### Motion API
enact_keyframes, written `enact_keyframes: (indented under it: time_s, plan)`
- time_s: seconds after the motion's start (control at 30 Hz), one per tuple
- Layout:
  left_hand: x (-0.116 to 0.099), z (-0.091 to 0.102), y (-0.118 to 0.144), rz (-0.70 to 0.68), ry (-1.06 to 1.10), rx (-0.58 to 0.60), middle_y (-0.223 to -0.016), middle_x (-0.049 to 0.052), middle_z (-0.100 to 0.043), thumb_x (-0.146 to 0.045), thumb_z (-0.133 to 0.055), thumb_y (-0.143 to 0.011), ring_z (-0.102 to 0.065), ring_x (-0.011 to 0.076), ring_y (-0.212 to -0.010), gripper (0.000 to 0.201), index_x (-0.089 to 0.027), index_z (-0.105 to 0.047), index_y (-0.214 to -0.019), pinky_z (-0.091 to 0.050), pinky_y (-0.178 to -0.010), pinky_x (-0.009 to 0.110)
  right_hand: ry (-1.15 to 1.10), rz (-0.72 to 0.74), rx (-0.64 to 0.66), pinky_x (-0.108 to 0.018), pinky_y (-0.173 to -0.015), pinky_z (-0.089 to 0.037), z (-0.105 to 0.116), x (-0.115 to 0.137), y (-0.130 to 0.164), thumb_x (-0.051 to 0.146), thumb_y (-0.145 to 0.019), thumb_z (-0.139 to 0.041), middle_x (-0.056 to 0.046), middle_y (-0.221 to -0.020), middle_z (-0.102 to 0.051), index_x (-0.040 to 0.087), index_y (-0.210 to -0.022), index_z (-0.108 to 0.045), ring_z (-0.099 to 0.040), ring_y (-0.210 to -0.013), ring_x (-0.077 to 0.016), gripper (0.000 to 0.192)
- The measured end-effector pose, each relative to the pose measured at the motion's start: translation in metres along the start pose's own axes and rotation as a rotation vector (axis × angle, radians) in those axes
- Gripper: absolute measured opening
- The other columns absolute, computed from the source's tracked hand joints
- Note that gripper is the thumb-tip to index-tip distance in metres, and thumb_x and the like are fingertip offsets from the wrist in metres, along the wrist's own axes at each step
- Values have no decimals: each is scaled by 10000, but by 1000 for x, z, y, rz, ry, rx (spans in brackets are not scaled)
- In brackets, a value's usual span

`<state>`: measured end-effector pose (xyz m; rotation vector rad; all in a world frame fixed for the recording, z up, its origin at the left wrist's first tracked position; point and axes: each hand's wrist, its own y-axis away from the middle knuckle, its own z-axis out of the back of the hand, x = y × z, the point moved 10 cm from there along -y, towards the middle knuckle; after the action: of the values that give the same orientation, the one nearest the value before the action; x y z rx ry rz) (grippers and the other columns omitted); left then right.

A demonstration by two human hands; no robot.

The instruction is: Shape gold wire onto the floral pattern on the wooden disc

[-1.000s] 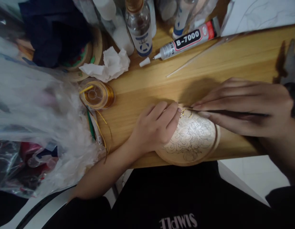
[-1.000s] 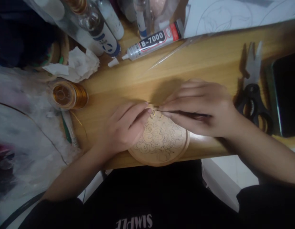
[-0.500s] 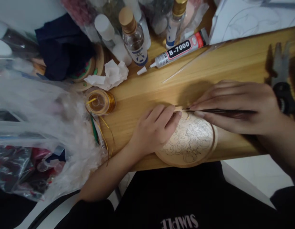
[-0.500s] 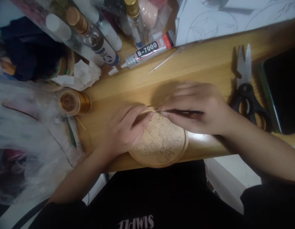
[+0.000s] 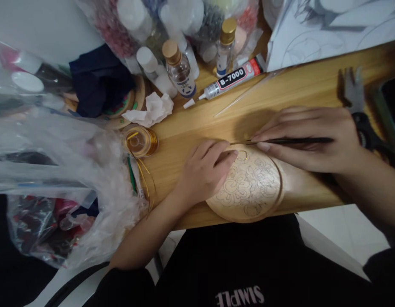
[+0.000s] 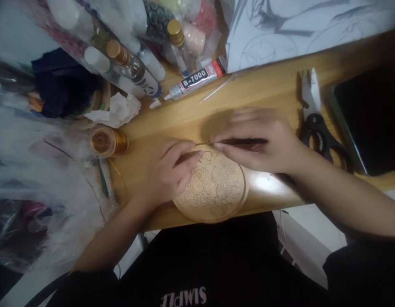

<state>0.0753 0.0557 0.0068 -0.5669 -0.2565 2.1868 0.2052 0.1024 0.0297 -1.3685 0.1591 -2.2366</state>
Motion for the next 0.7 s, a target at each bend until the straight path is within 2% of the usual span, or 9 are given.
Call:
enact_keyframes:
  time_s: [0.1,0.3,0.5,0.7]
  plan:
    - [6,1,2,38,76,-3,-1100,111,-659,-118,-478,-910,-576,219,-1020,248,-130,-629,-1107,-523,-879,386,5,123,91,-311,-681,-547,-6,10,1,167,-808,-676,-50,-773,-729,195,-894,-725,-680,-719,-157,102]
    - [5,-1,4,43,67,5,-1109,110,-650,-123,-474,-906,-584,214,-1027,267,-145,-618,-1129,-518,-879,382,39,121,22,-262,-660,-526,3,6,1,184,-813,-672,-46,-791,-735,192,-876,-736,-668,-708,-125,90]
    - [-2,-5,4,-9,-3,51,-1170,124,-620,-239,-511,-944,-575,224,-1062,242,-154,-636,-1133,-524,-887,396,41,48,-50,-271,-640,-520,9,1,0,242,-797,-674,-4,-767,-740,235,-805,-746,-669,-683,-130,72]
    - [-4,-2,1,-19,9,17,-1149,137,-631,-213,-517,-936,-572,229,-1043,225,-139,-679,-1073,-530,-868,401,53,-71,-108,-309,-658,-540,14,-8,3,308,-756,-695,18,-752,-738,273,-745,-745,-674,-674,-156,62]
